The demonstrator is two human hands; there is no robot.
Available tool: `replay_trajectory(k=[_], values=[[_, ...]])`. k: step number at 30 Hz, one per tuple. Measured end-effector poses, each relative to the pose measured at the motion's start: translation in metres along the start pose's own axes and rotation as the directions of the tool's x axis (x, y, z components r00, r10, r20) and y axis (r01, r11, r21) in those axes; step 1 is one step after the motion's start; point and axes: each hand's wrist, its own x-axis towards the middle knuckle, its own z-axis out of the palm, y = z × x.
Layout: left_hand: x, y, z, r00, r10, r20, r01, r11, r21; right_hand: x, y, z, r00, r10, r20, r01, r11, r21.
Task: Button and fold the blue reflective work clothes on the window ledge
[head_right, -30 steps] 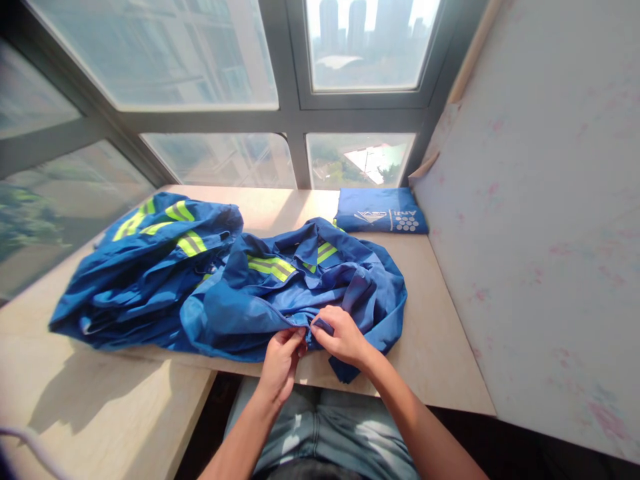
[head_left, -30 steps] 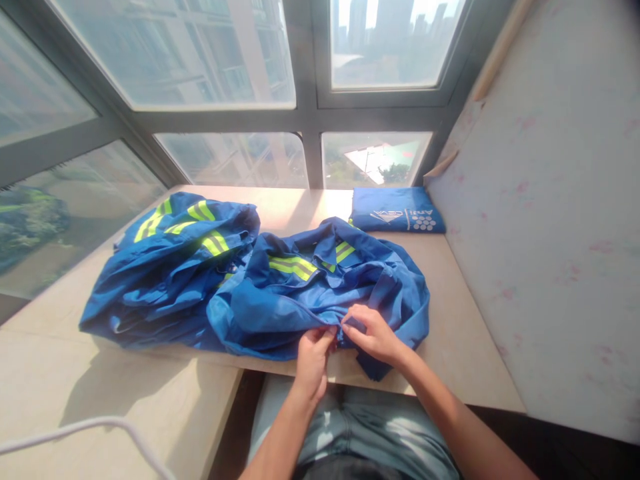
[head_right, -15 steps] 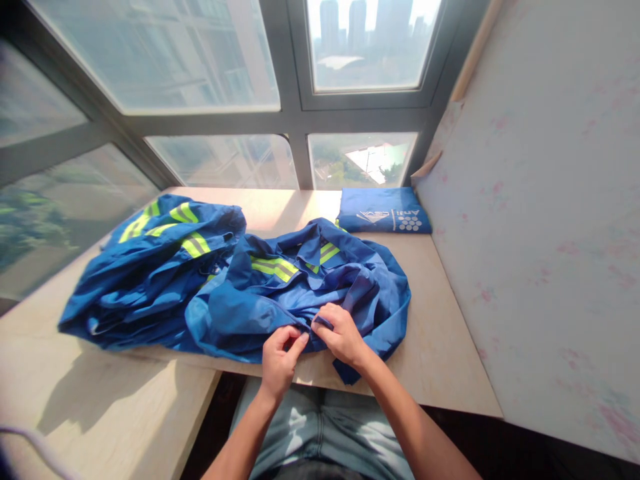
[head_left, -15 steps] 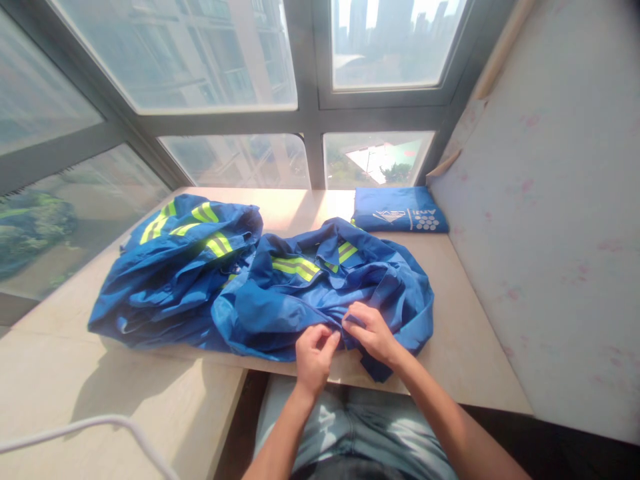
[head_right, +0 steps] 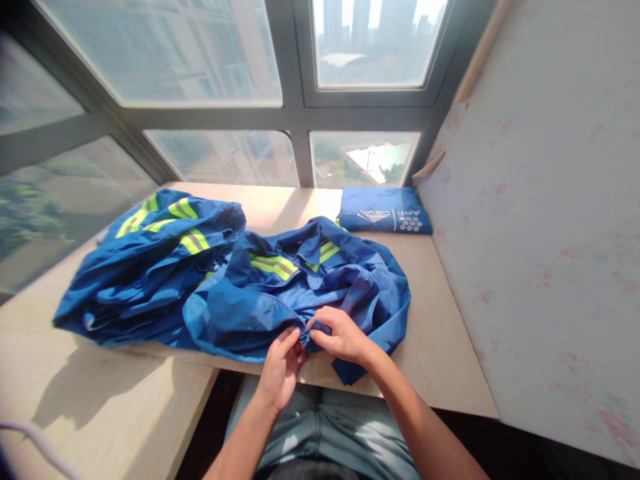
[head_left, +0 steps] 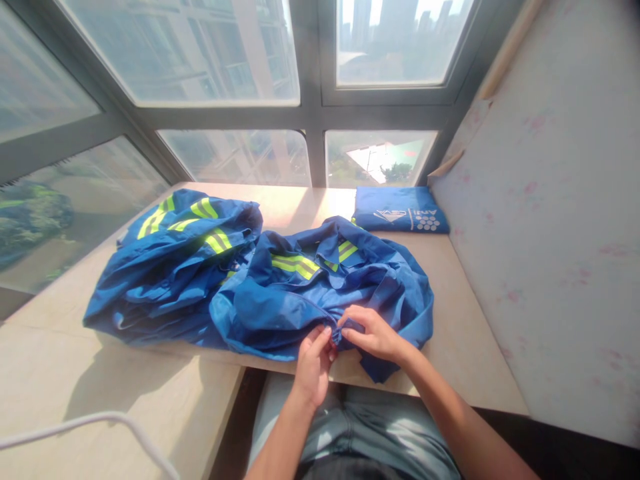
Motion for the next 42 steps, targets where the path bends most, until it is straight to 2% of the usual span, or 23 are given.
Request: replay_trajectory(k=[6, 15, 21, 25, 28, 34, 37, 42], values=[[-0.001, 0.01, 0.003, 0.99, -0.141, 0.006, 0.141, 0.988, -0.067, -0.005, 0.008, 0.0, 0.994, 0.106, -0.001, -0.105, 0.987, 0.122], [-0.009, 0.008, 0.01, 0.997, -0.077, 0.021, 0.077, 0.997, 0.009, -0.008, 0.009, -0.001, 0.98, 0.192, -0.05, -0.181, 0.967, 0.179], [-0.011, 0.004, 0.012, 1.0, -0.018, 0.005, 0.018, 1.0, 0.006, -0.008, 0.007, -0.002, 0.983, 0.178, -0.042, -0.167, 0.967, 0.192], [-0.012, 0.002, 0.012, 0.999, -0.046, 0.024, 0.048, 0.995, -0.084, -0.008, 0.004, -0.002, 0.992, 0.119, -0.045, -0.11, 0.981, 0.163], [-0.012, 0.001, 0.012, 0.997, -0.064, 0.05, 0.068, 0.994, -0.085, -0.008, 0.002, -0.002, 0.996, 0.077, -0.042, -0.071, 0.988, 0.139], [-0.009, -0.003, 0.01, 0.999, -0.028, -0.022, 0.027, 0.998, -0.064, -0.008, -0.002, 0.002, 0.996, 0.081, -0.035, -0.077, 0.994, 0.083], [-0.005, -0.006, 0.008, 1.0, 0.008, -0.022, -0.007, 0.999, 0.049, -0.008, -0.002, 0.006, 0.995, 0.073, -0.065, -0.07, 0.996, 0.054], [0.001, -0.011, 0.002, 0.974, 0.224, 0.046, -0.225, 0.904, 0.364, -0.006, -0.001, 0.016, 0.979, 0.017, -0.203, -0.031, 0.997, -0.064]])
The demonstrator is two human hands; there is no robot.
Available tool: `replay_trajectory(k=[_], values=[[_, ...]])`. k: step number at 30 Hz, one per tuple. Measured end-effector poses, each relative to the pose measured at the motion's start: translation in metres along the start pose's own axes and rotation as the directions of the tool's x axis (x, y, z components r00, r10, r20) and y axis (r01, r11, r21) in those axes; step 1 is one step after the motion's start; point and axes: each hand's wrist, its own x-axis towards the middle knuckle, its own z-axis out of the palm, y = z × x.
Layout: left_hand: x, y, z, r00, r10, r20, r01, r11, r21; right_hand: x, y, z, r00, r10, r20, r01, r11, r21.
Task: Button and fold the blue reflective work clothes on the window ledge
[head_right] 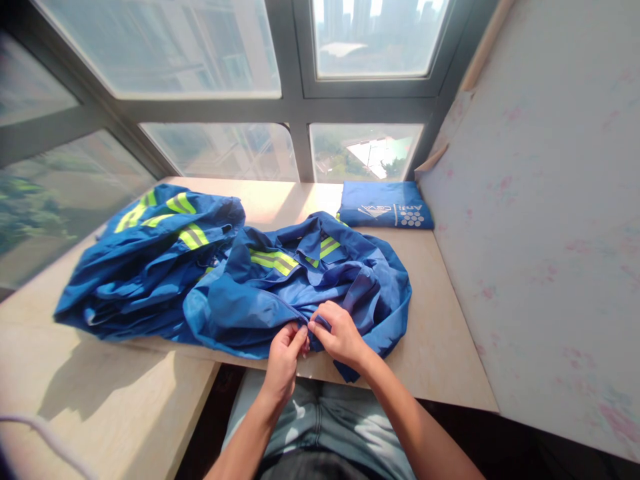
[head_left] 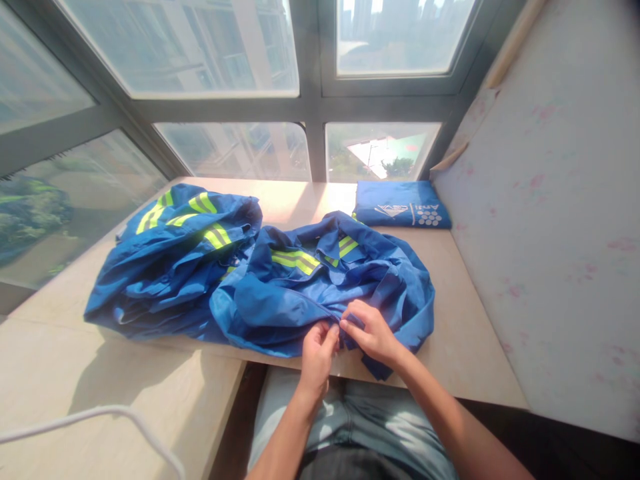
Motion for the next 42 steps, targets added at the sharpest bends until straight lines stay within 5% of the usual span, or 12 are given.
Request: replay_trajectory(k=[9, 18, 27, 30, 35, 42], values=[[0.002, 0.001, -0.005, 0.978, 0.204, -0.031, -0.191, 0.95, 0.246, 0.001, -0.003, 0.017, 0.974, 0.084, -0.212, -0.074, 0.996, 0.055], [0.004, -0.002, 0.006, 0.985, -0.01, -0.172, -0.027, 0.977, -0.213, 0.0, 0.001, 0.009, 0.999, 0.039, 0.028, -0.041, 0.997, 0.067], [-0.003, -0.011, 0.013, 0.991, 0.059, -0.121, -0.075, 0.988, -0.133, 0.0, 0.002, 0.029, 0.961, 0.044, -0.275, -0.047, 0.999, -0.004], [-0.003, -0.01, 0.011, 0.99, 0.043, -0.134, -0.062, 0.988, -0.143, -0.005, 0.002, 0.024, 0.969, 0.047, -0.244, -0.049, 0.999, -0.002], [0.0, -0.009, 0.008, 0.985, 0.039, -0.166, -0.061, 0.99, -0.128, -0.007, 0.003, 0.007, 1.0, -0.01, 0.009, 0.009, 1.0, 0.023], [-0.009, -0.008, 0.013, 0.988, -0.011, -0.153, -0.021, 0.978, -0.206, 0.003, 0.004, 0.004, 0.993, -0.004, -0.118, 0.001, 1.0, -0.026]])
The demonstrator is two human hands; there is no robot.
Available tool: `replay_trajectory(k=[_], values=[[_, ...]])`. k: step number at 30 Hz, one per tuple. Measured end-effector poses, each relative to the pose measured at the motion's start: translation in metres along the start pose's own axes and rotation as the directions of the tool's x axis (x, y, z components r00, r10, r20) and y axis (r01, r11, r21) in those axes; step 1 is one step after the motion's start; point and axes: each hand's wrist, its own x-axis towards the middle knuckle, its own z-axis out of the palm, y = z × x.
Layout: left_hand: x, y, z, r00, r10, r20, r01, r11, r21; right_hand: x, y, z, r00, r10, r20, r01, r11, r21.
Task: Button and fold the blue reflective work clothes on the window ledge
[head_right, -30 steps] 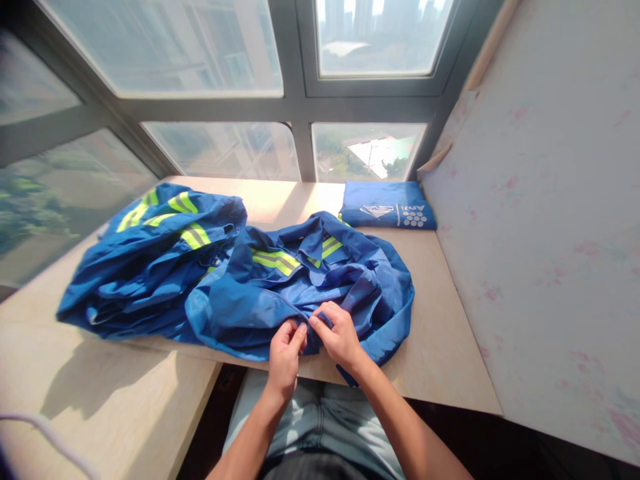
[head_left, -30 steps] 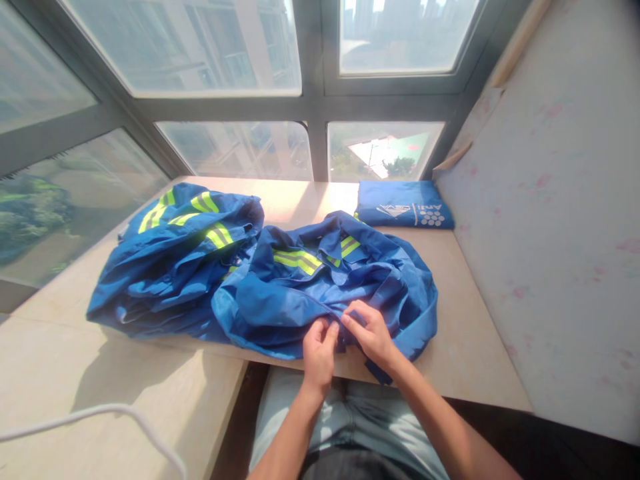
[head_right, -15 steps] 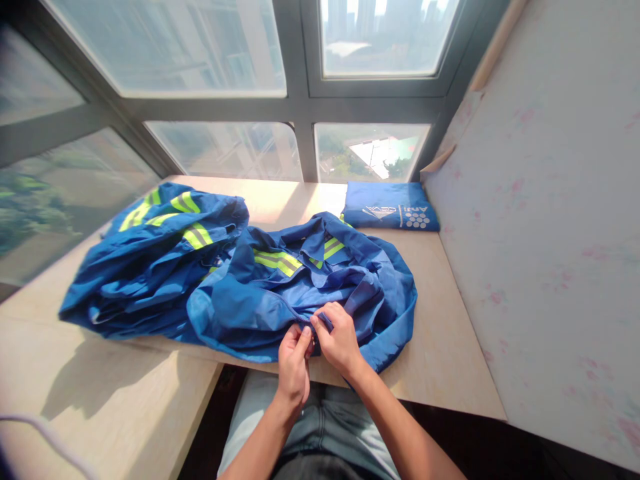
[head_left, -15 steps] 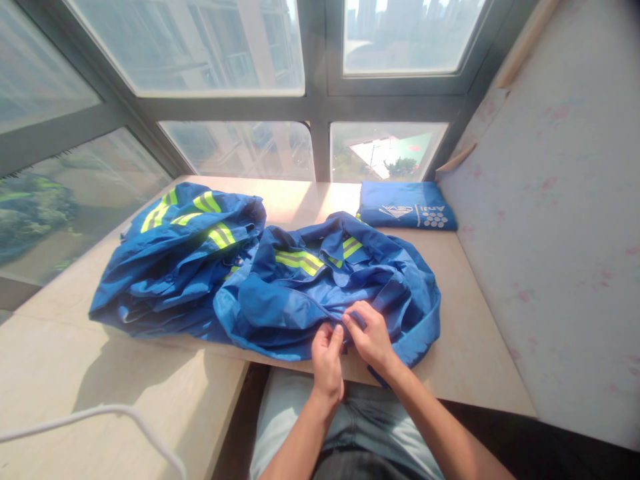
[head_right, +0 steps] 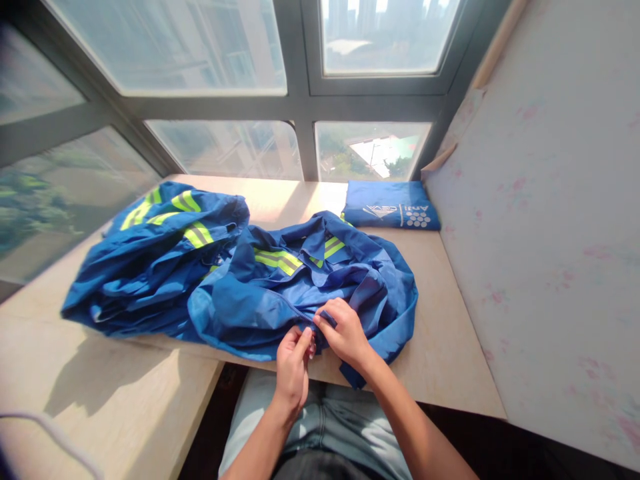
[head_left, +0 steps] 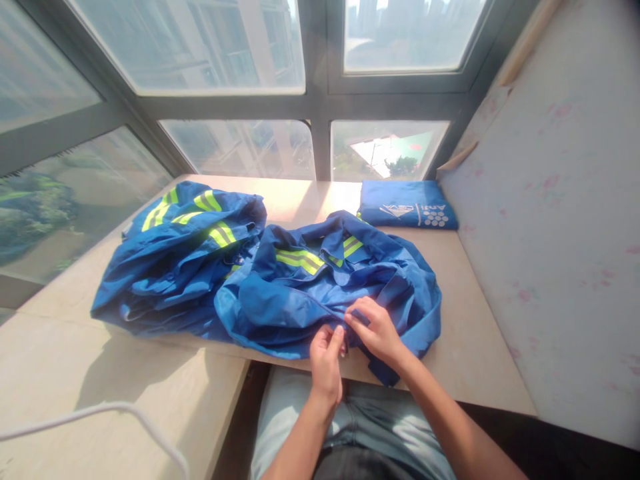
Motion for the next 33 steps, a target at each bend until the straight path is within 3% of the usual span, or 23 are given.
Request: replay_trajectory(k=[5, 10, 14, 19, 24, 29, 33], values=[[0.005, 0.006, -0.003, 0.993, -0.09, -0.079, 0.077, 0.985, -0.153, -0.002, -0.007, -0.009, 0.989, -0.025, 0.149, 0.02, 0.999, 0.034], [0.008, 0.016, -0.001, 0.973, -0.215, 0.089, 0.23, 0.942, -0.245, -0.006, -0.011, -0.015, 0.986, -0.003, 0.166, 0.001, 1.0, 0.009], [0.006, 0.02, 0.003, 0.981, -0.174, 0.088, 0.189, 0.96, -0.207, -0.008, -0.015, -0.009, 0.986, 0.05, 0.159, -0.046, 0.999, -0.027], [0.007, 0.016, 0.005, 0.994, -0.112, 0.007, 0.111, 0.969, -0.22, -0.012, -0.018, 0.005, 0.988, -0.011, 0.156, 0.03, 0.993, -0.116], [0.012, 0.005, -0.001, 0.99, 0.077, -0.122, -0.074, 0.997, 0.023, -0.012, -0.014, 0.01, 0.984, -0.011, 0.178, 0.046, 0.98, -0.194], [0.015, 0.0, -0.012, 0.973, 0.23, -0.029, -0.212, 0.934, 0.288, -0.012, -0.014, 0.015, 0.995, -0.013, 0.104, 0.036, 0.974, -0.224], [0.014, -0.001, -0.018, 0.944, 0.33, -0.021, -0.287, 0.849, 0.444, -0.013, -0.016, 0.024, 0.999, 0.043, 0.02, -0.037, 0.97, -0.24]])
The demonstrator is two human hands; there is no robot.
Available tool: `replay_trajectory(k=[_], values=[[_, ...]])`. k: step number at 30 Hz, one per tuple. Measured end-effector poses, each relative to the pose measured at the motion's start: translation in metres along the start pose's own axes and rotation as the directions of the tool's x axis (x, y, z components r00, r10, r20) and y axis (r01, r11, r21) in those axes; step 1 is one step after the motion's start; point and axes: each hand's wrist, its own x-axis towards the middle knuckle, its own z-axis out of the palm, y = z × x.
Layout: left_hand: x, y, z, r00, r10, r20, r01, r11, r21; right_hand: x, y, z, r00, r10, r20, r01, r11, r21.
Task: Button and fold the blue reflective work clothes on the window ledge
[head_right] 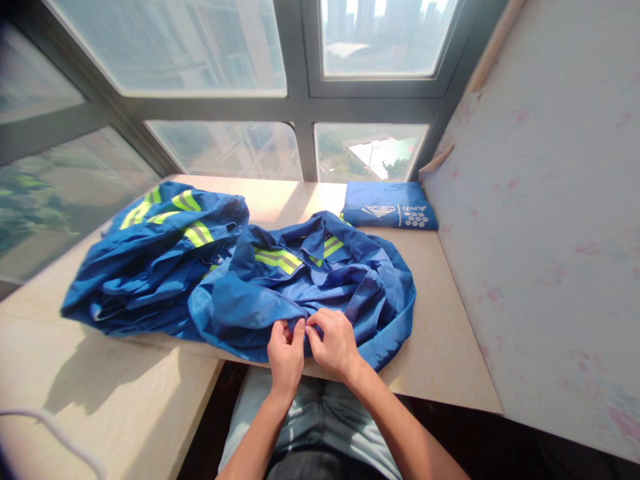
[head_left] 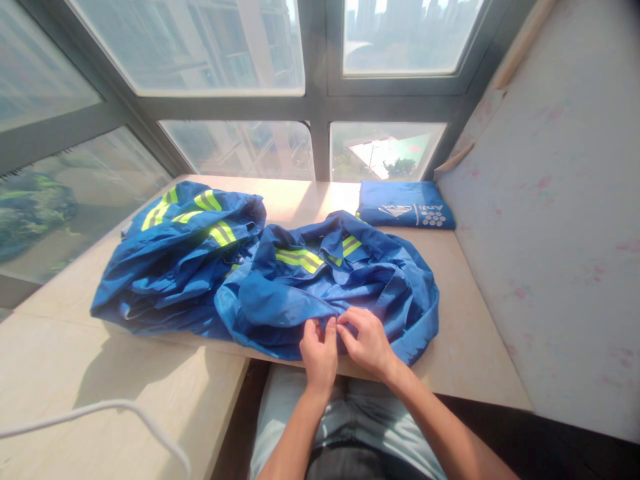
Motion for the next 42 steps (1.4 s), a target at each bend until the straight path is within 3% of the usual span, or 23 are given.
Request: replay_trajectory(k=[5, 9, 13, 17, 20, 23, 25, 26, 27, 29, 31, 32, 34, 38, 42], values=[[-0.002, -0.002, -0.001, 1.0, 0.019, -0.018, -0.019, 1.0, -0.016, 0.001, -0.001, 0.008, 0.996, 0.053, -0.067, -0.049, 0.996, 0.069], [0.0, 0.003, 0.004, 0.996, -0.079, -0.036, 0.071, 0.98, -0.187, 0.003, 0.0, 0.004, 0.998, 0.021, -0.064, -0.012, 0.99, 0.143], [0.0, 0.009, 0.008, 0.985, -0.172, 0.015, 0.168, 0.936, -0.31, 0.005, 0.003, 0.001, 0.998, -0.062, 0.001, 0.061, 0.975, 0.212], [-0.005, 0.009, 0.008, 0.986, -0.164, 0.02, 0.161, 0.929, -0.333, 0.009, 0.007, 0.004, 1.0, 0.005, -0.028, -0.001, 0.989, 0.149], [-0.007, 0.007, 0.005, 0.986, -0.168, 0.015, 0.162, 0.921, -0.354, 0.015, 0.006, -0.002, 0.999, -0.026, -0.034, 0.027, 0.998, 0.052], [-0.003, 0.007, 0.001, 0.985, -0.168, 0.043, 0.173, 0.931, -0.321, 0.011, -0.004, -0.013, 0.984, -0.079, -0.159, 0.088, 0.995, 0.05], [0.001, 0.008, -0.002, 0.988, -0.141, 0.058, 0.152, 0.951, -0.268, -0.003, -0.016, -0.015, 0.96, -0.047, -0.275, 0.086, 0.987, 0.132], [0.003, 0.009, -0.003, 0.991, -0.122, 0.06, 0.133, 0.96, -0.245, -0.013, -0.022, -0.013, 0.962, -0.002, -0.273, 0.06, 0.977, 0.206], [0.005, 0.011, -0.004, 0.992, -0.105, 0.066, 0.118, 0.967, -0.228, -0.024, -0.027, -0.009, 0.976, 0.06, -0.21, 0.005, 0.954, 0.298], [0.006, 0.014, -0.005, 0.992, -0.097, 0.081, 0.114, 0.966, -0.231, -0.045, -0.033, 0.007, 0.976, 0.206, 0.066, -0.211, 0.848, 0.485], [0.004, 0.018, -0.005, 0.984, -0.145, 0.106, 0.17, 0.942, -0.288, -0.058, -0.032, 0.025, 0.895, 0.325, 0.306, -0.446, 0.665, 0.599], [0.003, 0.02, -0.004, 0.974, -0.189, 0.125, 0.22, 0.918, -0.329, -0.06, -0.03, 0.032, 0.861, 0.372, 0.347, -0.507, 0.569, 0.647], [0.0, 0.025, -0.002, 0.946, -0.28, 0.162, 0.323, 0.85, -0.417, -0.056, -0.026, 0.043, 0.846, 0.441, 0.299, -0.494, 0.438, 0.751], [-0.005, 0.035, 0.002, 0.921, -0.358, 0.152, 0.382, 0.763, -0.522, -0.039, -0.024, 0.049, 0.857, 0.508, 0.091, -0.317, 0.38, 0.869], [-0.012, 0.036, 0.007, 0.923, -0.367, 0.117, 0.369, 0.754, -0.543, -0.03, -0.03, 0.045, 0.775, 0.632, -0.03, -0.236, 0.332, 0.913]])
